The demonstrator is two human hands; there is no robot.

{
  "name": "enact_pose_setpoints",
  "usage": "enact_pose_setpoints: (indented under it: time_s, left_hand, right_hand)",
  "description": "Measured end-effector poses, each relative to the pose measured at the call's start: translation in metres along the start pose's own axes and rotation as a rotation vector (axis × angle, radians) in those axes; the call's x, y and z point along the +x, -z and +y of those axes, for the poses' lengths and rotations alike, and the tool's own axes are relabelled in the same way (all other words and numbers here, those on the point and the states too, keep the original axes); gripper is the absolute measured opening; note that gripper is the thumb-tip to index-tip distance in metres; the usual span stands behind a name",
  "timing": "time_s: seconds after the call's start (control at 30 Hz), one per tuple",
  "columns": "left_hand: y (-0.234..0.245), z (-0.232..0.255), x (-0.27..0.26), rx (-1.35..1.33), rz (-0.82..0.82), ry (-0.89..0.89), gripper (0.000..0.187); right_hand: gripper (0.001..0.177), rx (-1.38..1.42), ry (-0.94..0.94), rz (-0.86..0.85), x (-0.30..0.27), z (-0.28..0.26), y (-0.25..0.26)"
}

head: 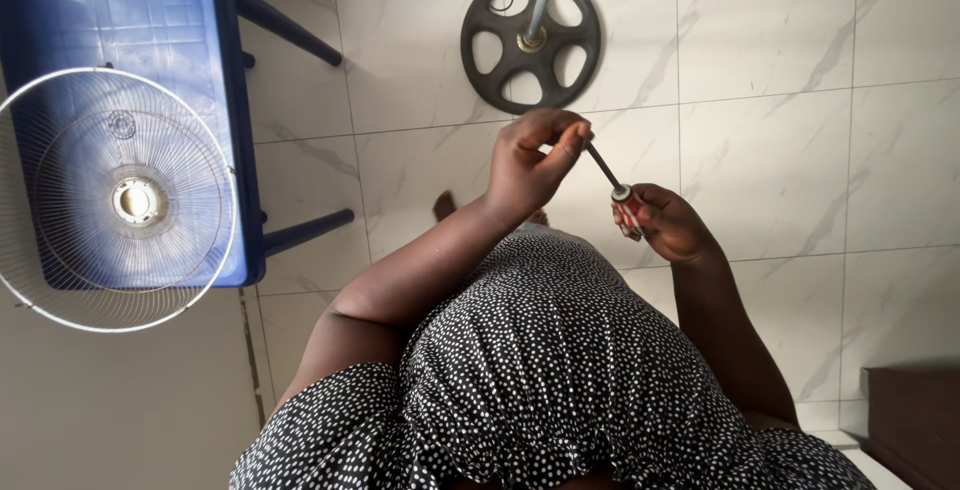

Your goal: The person unplugs a standing fan and removes the front wire cage, placing it on a nearby blue stool. Using a screwdriver, they unscrew the central nut to detach the fan blades, which are then placed on the stool. The person continues to loosen the remaining components of the fan.

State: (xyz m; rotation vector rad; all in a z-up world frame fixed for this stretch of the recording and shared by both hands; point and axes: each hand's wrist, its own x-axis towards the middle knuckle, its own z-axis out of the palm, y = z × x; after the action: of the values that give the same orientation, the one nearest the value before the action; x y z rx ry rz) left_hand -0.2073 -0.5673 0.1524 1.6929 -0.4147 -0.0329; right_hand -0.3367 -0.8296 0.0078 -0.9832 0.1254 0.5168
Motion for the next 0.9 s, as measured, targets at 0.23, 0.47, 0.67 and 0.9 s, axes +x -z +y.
enact_pose_setpoints:
  time_s: [0.23, 0.47, 0.67, 0.9]
  left_hand:
    - [0.003, -0.016, 0.041, 0.03, 0.025, 0.089, 0.02]
    - [0.02, -0.048, 0.087, -0.066, -0.102, 0.318, 0.025]
    - [0.054, -0.048, 0.137, 0.24, -0.244, 0.358, 0.033]
    - [0.08, -0.051, 0.174, 0.444, -0.371, -0.016, 0.04]
  right_hand:
    - [0.029, -0.344, 0.072, 0.29, 0.013, -0.035, -0.017]
    - [0.042, -0.387, 0.148, 0.399, 0.021, -0.066, -0.025]
    - [0.042, -0.383, 0.175, 0.462, 0.031, -0.103, -0.027]
    - [0.03, -0.348, 0.591, 0.649, 0.034, -0.136, -0.041]
